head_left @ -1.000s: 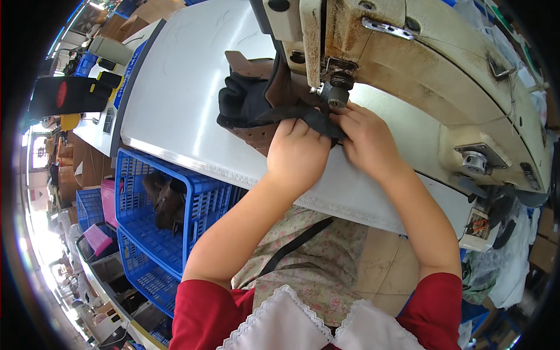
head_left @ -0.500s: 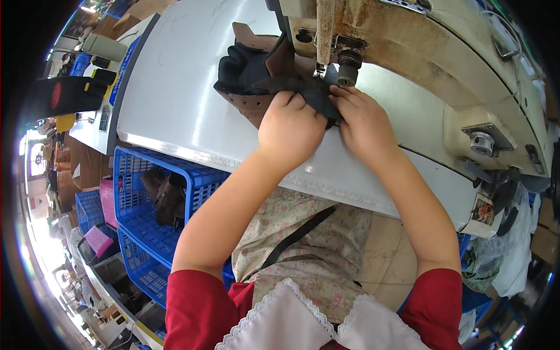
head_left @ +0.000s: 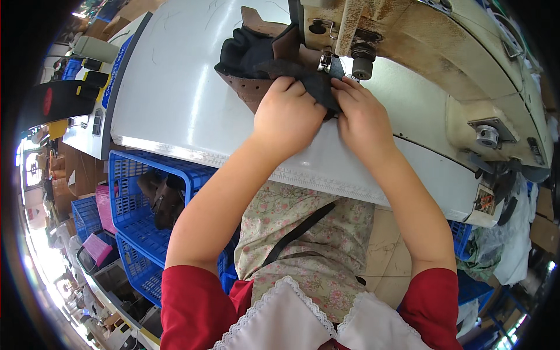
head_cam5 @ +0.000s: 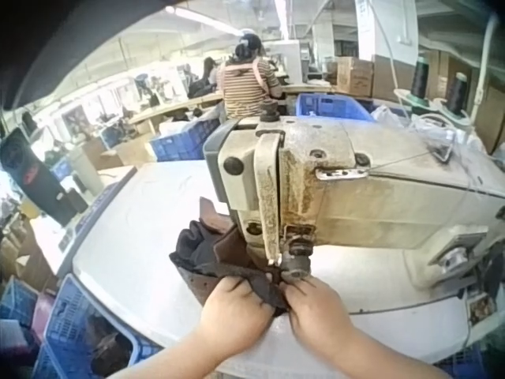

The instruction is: Stitch a piece of leather onto the shoe upper using an industrial sewing machine.

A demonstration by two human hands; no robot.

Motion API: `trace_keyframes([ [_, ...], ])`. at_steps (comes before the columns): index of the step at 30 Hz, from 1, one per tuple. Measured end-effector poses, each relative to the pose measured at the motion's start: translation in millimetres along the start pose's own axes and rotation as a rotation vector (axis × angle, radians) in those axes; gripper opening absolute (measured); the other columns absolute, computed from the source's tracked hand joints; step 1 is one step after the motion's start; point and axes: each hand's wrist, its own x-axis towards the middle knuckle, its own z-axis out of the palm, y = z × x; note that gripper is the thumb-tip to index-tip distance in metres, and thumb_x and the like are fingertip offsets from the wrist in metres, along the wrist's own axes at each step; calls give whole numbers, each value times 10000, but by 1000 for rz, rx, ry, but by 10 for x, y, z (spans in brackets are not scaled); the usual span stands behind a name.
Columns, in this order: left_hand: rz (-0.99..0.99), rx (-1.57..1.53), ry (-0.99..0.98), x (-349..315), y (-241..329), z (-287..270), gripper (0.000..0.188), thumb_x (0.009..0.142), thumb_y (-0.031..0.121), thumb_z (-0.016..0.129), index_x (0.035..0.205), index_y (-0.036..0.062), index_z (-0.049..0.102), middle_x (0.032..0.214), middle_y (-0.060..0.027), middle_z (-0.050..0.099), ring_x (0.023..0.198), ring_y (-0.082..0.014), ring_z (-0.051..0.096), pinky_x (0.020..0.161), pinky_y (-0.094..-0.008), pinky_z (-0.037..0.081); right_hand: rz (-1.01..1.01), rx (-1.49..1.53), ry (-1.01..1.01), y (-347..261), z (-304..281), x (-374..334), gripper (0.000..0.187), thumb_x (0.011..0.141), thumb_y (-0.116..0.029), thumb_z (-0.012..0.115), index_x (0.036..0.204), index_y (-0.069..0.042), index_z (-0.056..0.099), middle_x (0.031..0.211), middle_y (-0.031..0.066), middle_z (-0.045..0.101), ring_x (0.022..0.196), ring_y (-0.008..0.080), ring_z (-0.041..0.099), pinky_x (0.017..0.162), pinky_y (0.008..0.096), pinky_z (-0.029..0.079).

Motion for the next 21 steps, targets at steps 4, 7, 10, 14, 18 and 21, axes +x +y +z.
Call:
trace_keyframes([
  [4, 22, -26, -30, 29, -80, -5, 194, 682, 154, 635, 852, 134, 724, 867, -8, 709, 861, -180, 645, 892, -356, 460, 9, -36, 7, -18, 19, 27, 265, 759, 30, 604, 1019, 34, 654, 1165, 197, 656, 1133, 377, 590, 969, 447, 493],
  [7, 42, -57, -28, 38, -160, 5, 185, 686, 153, 637, 848, 136, 725, 854, -7, 704, 859, -187, 645, 897, -361, 461, 15, -46, 15, -24, 50, 34, 255, 760, 33, 603, 1010, 33, 656, 1165, 203, 656, 1118, 382, 597, 961, 446, 498],
  [10, 48, -72, -11, 28, -199, 1, 170, 700, 153, 634, 843, 136, 725, 878, -8, 702, 863, -191, 644, 915, -366, 453, 14, -32, 42, -57, 58, 54, 265, 756, 26, 615, 1015, 24, 670, 1154, 191, 662, 1107, 377, 603, 947, 441, 504],
  [14, -74, -7, -83, 103, 14, -86, 144, 742, 156, 616, 838, 137, 723, 890, -16, 692, 894, -190, 642, 962, -393, 422, 165, 95, 35, -52, -1, 42, 285, 758, 5, 617, 1035, 6, 684, 1143, 172, 668, 1077, 357, 618, 933, 423, 509],
  [18, -134, 86, 43, 141, 157, -23, 100, 764, 162, 623, 782, 151, 720, 842, -16, 671, 893, -214, 631, 990, -413, 381, 305, 312, 36, 19, -57, 77, 254, 767, -24, 605, 1001, -13, 703, 1137, 155, 671, 1030, 337, 632, 898, 403, 517],
  [21, -159, 50, 98, 117, 117, 22, 134, 760, 147, 616, 836, 135, 725, 873, -42, 666, 891, -227, 632, 1016, -436, 380, 310, 348, 10, 53, -52, 53, 220, 772, -30, 602, 964, -12, 709, 1136, 155, 671, 1019, 343, 633, 887, 404, 518],
])
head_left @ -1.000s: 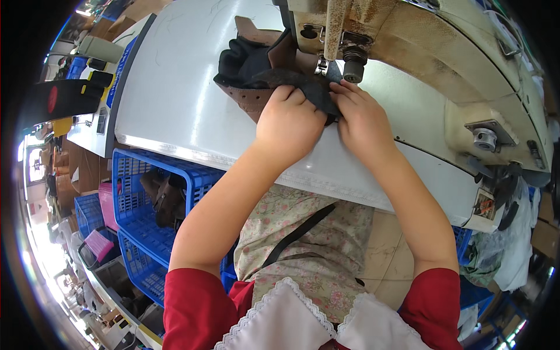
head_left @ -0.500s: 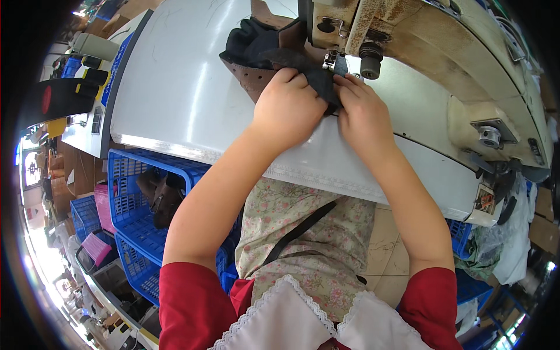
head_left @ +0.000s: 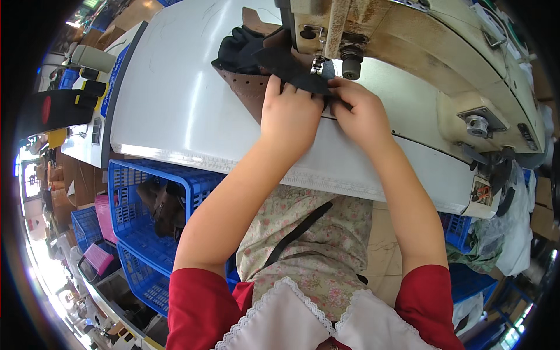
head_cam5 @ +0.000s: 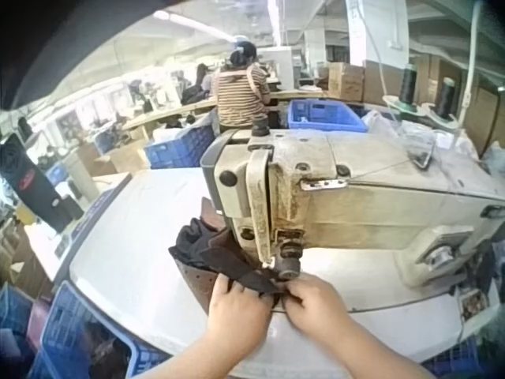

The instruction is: Stitch a piece of leather onto the shoe upper using an industrial sewing machine.

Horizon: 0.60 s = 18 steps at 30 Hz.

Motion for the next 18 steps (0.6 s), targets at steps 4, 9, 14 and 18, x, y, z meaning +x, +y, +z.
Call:
trace_keyframes([
  [4, -10, -108, -176, -33, -99, 17, 335, 696, 89, 631, 1009, 148, 732, 1137, -80, 690, 1103, -237, 617, 988, -423, 403, -126, -69, 35, 99, 17, -36, 207, 767, -22, 612, 948, -7, 710, 1127, 158, 673, 1037, 351, 629, 893, 410, 517],
  [9, 22, -252, -6, -97, -194, 112, 343, 701, 65, 640, 1026, 137, 724, 1146, -116, 682, 1121, -295, 618, 935, -452, 450, -149, -96, 43, 83, 43, -61, 215, 752, 0, 630, 950, -6, 713, 1124, 151, 672, 1113, 323, 614, 940, 410, 508],
  [14, 29, -287, 24, -68, -203, 115, 329, 708, 57, 647, 1020, 130, 722, 1135, -129, 680, 1088, -330, 624, 929, -464, 462, -180, -152, 19, 28, 46, -76, 238, 756, 0, 634, 982, -11, 707, 1127, 140, 671, 1154, 324, 598, 966, 417, 504],
  [18, 40, -309, 21, -53, -209, 106, 325, 711, 59, 645, 1022, 117, 714, 1129, -139, 673, 1077, -334, 624, 936, -467, 462, -207, -188, 10, -22, 75, -56, 243, 754, 10, 629, 985, -7, 700, 1114, 140, 672, 1158, 338, 594, 964, 421, 505],
])
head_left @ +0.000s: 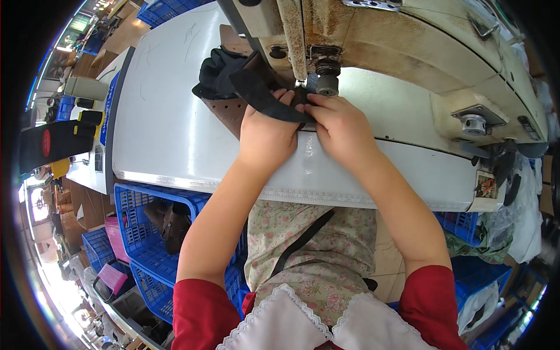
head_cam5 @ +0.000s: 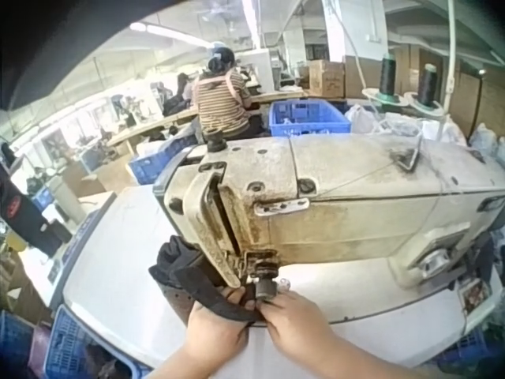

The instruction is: Stitch a piece of leather onto the shoe upper using an industrial sewing machine.

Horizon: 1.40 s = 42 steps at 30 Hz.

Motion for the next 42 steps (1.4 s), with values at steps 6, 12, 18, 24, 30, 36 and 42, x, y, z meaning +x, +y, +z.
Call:
trace_keyframes([
  [6, 11, 18, -21, 9, -10, -27, 329, 705, 50, 637, 1022, 105, 707, 1129, -138, 666, 1077, -333, 618, 942, -469, 463, -4, -5, 17, -8, 35, 16, 252, 746, 30, 619, 981, -15, 698, 1097, 153, 675, 1123, 349, 609, 958, 429, 508],
  [12, -12, 15, -68, 24, 15, -52, 318, 707, 56, 625, 1013, 96, 704, 1132, -141, 669, 1085, -330, 615, 950, -464, 465, -5, -4, 1, 39, 42, 2, 368, 747, 66, 614, 1074, -69, 715, 1161, 122, 672, 1134, 322, 611, 966, 409, 506],
  [18, -3, 9, -52, 31, 29, 30, 273, 727, 64, 617, 986, 83, 700, 1101, -143, 677, 1087, -319, 615, 959, -450, 464, -15, -30, 43, 54, 11, -3, 246, 770, 18, 624, 993, -49, 703, 1117, 141, 680, 1085, 354, 619, 945, 431, 507],
  [24, -15, -11, -55, 80, 12, 7, 188, 755, 71, 611, 921, 84, 699, 1068, -125, 679, 1058, -298, 620, 926, -445, 466, -8, -45, 48, 52, 29, 22, 254, 778, 25, 608, 998, -57, 706, 1105, 134, 684, 1046, 349, 626, 920, 435, 510],
  [30, -18, -56, -46, 114, -50, 24, 179, 746, 64, 614, 892, 99, 713, 1059, -95, 682, 1058, -277, 623, 921, -434, 466, 31, -4, 84, 26, 32, 66, 240, 778, 31, 603, 975, -51, 713, 1066, 119, 680, 994, 332, 627, 872, 440, 513],
  [36, 9, -70, -22, 97, -136, 20, 232, 701, 45, 625, 899, 112, 725, 1097, -90, 685, 1064, -275, 628, 934, -432, 473, -8, -105, 83, -35, 31, 104, 240, 771, 13, 608, 966, -59, 729, 1041, 119, 671, 962, 329, 621, 843, 433, 513],
  [42, 29, -68, -55, 118, -207, 8, 258, 687, 31, 622, 906, 114, 728, 1108, -83, 683, 1060, -273, 631, 921, -424, 490, 36, -122, 101, -51, 94, 83, 237, 786, -13, 608, 980, -68, 733, 1021, 123, 677, 965, 336, 623, 847, 437, 515],
])
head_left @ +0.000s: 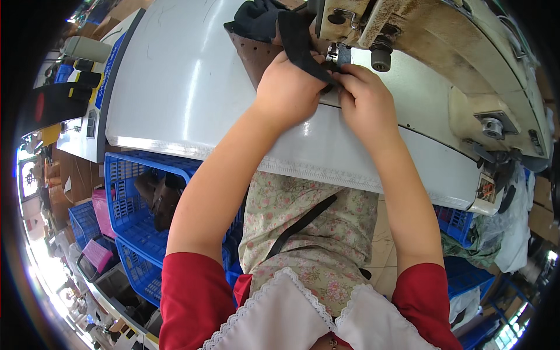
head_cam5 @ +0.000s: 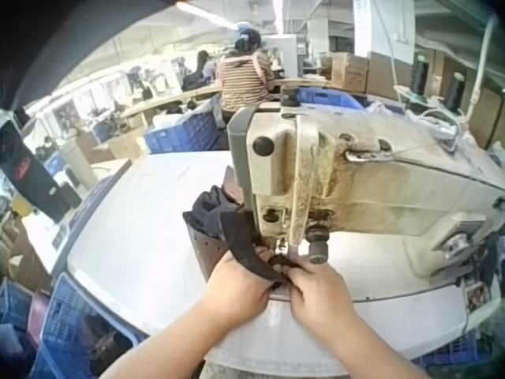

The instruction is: Stitch a piece of leather onto the shoe upper using an industrial sewing machine.

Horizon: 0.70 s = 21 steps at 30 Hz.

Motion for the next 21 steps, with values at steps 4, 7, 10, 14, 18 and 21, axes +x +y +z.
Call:
trace_keyframes([
  [4, -28, -13, -69, 45, -43, -11, 298, 679, 29, 623, 937, 131, 732, 1122, -57, 679, 1069, -272, 625, 925, -408, 492, 18, -11, 16, -14, 14, 24, 234, 796, -8, 605, 984, -66, 732, 1010, 128, 677, 958, 340, 626, 833, 440, 517],
  [7, 15, 5, -6, 44, -120, 9, 348, 674, 25, 629, 981, 152, 732, 1139, -42, 674, 1084, -271, 616, 943, -415, 480, 4, 0, 27, -35, 28, 50, 222, 792, -5, 608, 973, -52, 727, 998, 128, 675, 948, 341, 628, 824, 442, 517],
  [10, 40, -12, -21, 33, -186, 22, 400, 670, 18, 631, 1027, 169, 730, 1170, -44, 668, 1118, -275, 602, 974, -425, 462, -17, -9, 49, -38, 52, 73, 222, 773, -2, 619, 965, -44, 724, 971, 122, 674, 922, 336, 631, 810, 444, 514],
  [14, 28, -64, -27, 11, -250, 35, 418, 668, 8, 627, 1044, 161, 728, 1194, -51, 664, 1150, -283, 587, 1000, -440, 445, 90, -70, -31, -98, 27, 78, 287, 770, -27, 615, 1027, -76, 732, 1097, 117, 692, 971, 317, 656, 852, 396, 531],
  [18, 84, -108, 14, 46, -283, 16, 415, 651, -18, 617, 1016, 141, 737, 1162, -69, 677, 1136, -294, 596, 992, -439, 456, 87, -42, -10, -47, 12, 55, 267, 769, -40, 619, 1001, -81, 745, 1102, 114, 700, 959, 313, 666, 848, 391, 536],
  [21, 91, -136, 23, 71, -314, 12, 397, 638, -33, 613, 974, 130, 748, 1129, -78, 687, 1114, -294, 606, 975, -431, 472, -3, -21, 100, 1, 37, 48, 205, 725, -13, 618, 889, -39, 737, 914, 104, 675, 815, 324, 644, 737, 439, 518],
])
